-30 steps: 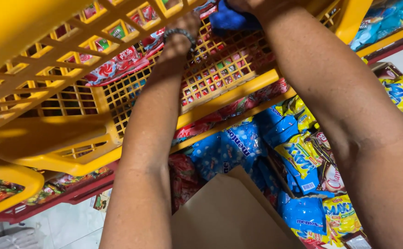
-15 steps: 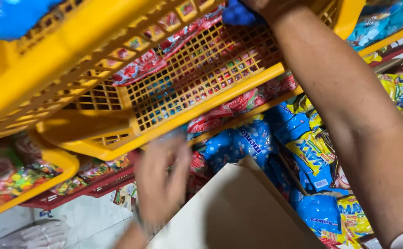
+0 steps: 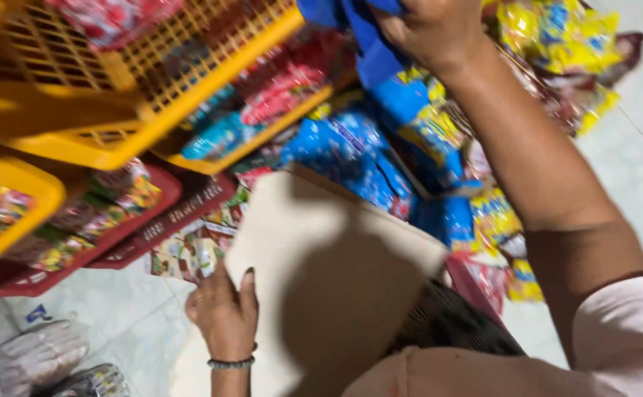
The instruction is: Wiping down individual snack packages with a cloth and organizing them onto store shelves.
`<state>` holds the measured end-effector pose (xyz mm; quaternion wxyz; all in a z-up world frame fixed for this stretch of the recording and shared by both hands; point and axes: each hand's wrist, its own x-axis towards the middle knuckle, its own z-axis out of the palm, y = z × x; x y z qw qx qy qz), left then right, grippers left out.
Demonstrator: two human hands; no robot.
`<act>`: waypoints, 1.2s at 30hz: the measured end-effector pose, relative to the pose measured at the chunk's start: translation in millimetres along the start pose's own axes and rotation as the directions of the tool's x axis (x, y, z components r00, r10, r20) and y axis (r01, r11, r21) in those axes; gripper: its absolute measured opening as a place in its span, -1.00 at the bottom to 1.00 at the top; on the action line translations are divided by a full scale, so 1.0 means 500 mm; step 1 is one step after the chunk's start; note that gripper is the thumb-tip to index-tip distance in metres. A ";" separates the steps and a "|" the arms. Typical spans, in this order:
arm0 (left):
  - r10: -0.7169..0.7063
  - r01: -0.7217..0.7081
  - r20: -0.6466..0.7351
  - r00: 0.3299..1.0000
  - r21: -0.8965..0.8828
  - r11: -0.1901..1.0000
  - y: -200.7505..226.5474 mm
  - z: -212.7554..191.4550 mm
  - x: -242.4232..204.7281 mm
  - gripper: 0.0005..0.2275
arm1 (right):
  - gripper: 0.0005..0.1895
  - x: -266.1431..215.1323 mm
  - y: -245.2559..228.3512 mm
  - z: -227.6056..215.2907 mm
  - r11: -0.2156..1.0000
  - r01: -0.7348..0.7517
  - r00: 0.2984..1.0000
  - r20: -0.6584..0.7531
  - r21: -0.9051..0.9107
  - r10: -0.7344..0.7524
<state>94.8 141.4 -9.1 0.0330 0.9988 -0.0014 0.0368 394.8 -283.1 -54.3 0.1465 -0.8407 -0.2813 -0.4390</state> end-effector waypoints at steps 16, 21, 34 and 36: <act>-0.262 0.274 0.098 0.960 -0.137 0.952 0.030 0.019 -0.187 -0.32 | -0.57 -0.798 -0.359 -0.226 0.610 -0.627 -0.243 0.866 -0.484 0.437; -0.394 0.398 0.057 0.917 -0.094 0.912 0.012 0.011 -0.211 -0.36 | -0.55 -0.764 -0.329 -0.138 0.624 -0.672 -0.183 0.906 -0.399 0.382; -0.543 0.490 -0.127 0.830 -0.299 0.819 -0.069 -0.006 -0.311 -0.40 | -0.64 -0.150 -0.241 0.160 0.993 -0.114 0.342 0.938 -0.023 0.061; -0.531 0.473 -0.168 0.830 -0.289 0.832 -0.067 -0.007 -0.313 -0.46 | -0.65 -0.089 -0.312 0.217 0.999 -0.047 0.250 0.968 0.020 -0.008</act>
